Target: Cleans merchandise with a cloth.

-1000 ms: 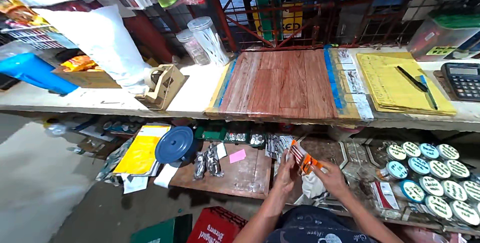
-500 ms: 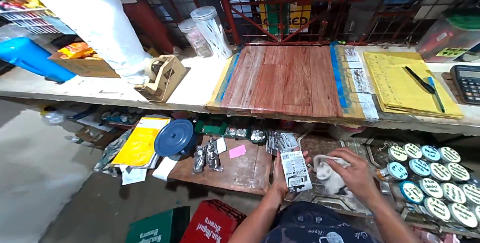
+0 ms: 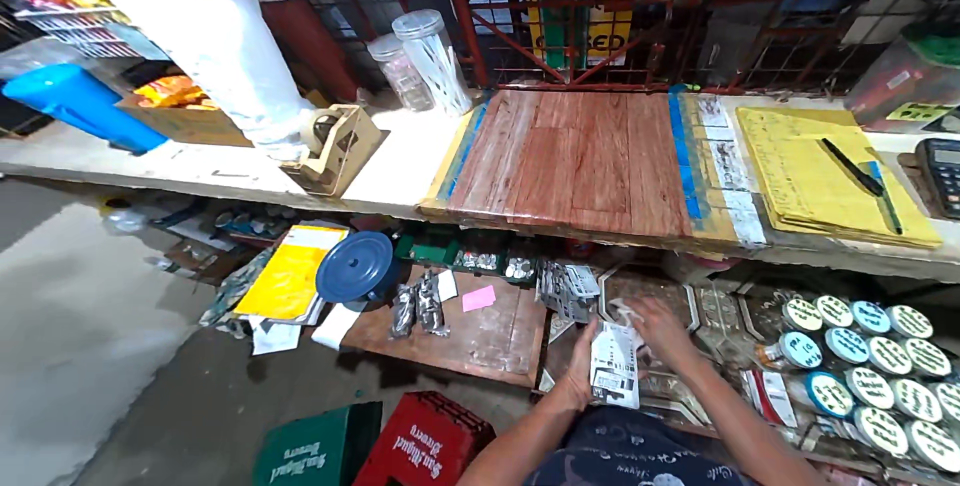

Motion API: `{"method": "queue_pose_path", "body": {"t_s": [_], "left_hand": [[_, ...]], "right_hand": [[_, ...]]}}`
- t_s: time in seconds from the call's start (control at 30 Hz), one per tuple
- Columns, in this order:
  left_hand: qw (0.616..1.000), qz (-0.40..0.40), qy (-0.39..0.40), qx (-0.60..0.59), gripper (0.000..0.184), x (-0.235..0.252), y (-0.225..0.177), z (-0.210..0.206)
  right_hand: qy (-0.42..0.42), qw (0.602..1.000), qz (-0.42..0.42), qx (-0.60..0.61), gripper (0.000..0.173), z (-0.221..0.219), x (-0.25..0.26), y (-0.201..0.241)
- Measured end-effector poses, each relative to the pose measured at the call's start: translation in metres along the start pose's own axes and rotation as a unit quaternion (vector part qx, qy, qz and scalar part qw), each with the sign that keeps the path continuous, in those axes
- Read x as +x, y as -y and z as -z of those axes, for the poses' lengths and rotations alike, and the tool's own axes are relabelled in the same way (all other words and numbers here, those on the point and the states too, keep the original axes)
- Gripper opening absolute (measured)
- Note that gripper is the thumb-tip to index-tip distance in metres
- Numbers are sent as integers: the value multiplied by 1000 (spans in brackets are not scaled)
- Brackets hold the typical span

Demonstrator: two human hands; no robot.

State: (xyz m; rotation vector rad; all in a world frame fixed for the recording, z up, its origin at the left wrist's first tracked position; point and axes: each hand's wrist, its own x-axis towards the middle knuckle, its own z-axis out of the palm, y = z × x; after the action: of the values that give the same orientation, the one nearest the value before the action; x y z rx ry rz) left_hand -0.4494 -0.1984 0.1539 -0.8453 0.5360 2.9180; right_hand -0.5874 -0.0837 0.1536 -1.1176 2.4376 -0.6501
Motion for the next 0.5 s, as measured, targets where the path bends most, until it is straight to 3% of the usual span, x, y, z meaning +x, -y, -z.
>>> {"method": "queue_pose_path", "body": {"t_s": [0.07,0.13,0.23,0.27,0.37,0.43,0.5], "left_hand": [[999,9,8,-53,74,4,-3,14],[995,-32,-20,-90,82,6,-7,23],[981,-82,-92,-150,83,3,-11,26],[977,-88,-113,-161,82,2,-12,27],[974,-80,-153,-149,83,-4,-12,36],[975,-80,-170,-115,84,-13,-14,47],[974,-85,-201,-65,79,-24,-20,57]], "right_hand": [[16,998,-58,-12,35,13,-2,-15],[55,996,-66,5,46,25,-12,-17],[148,989,27,-2,76,25,-37,7],[137,987,88,-7,75,12,-44,12],[-18,969,246,4,40,-39,-53,15],[-93,958,269,38,31,-60,-47,19],[-90,964,224,111,31,-63,-40,30]]}}
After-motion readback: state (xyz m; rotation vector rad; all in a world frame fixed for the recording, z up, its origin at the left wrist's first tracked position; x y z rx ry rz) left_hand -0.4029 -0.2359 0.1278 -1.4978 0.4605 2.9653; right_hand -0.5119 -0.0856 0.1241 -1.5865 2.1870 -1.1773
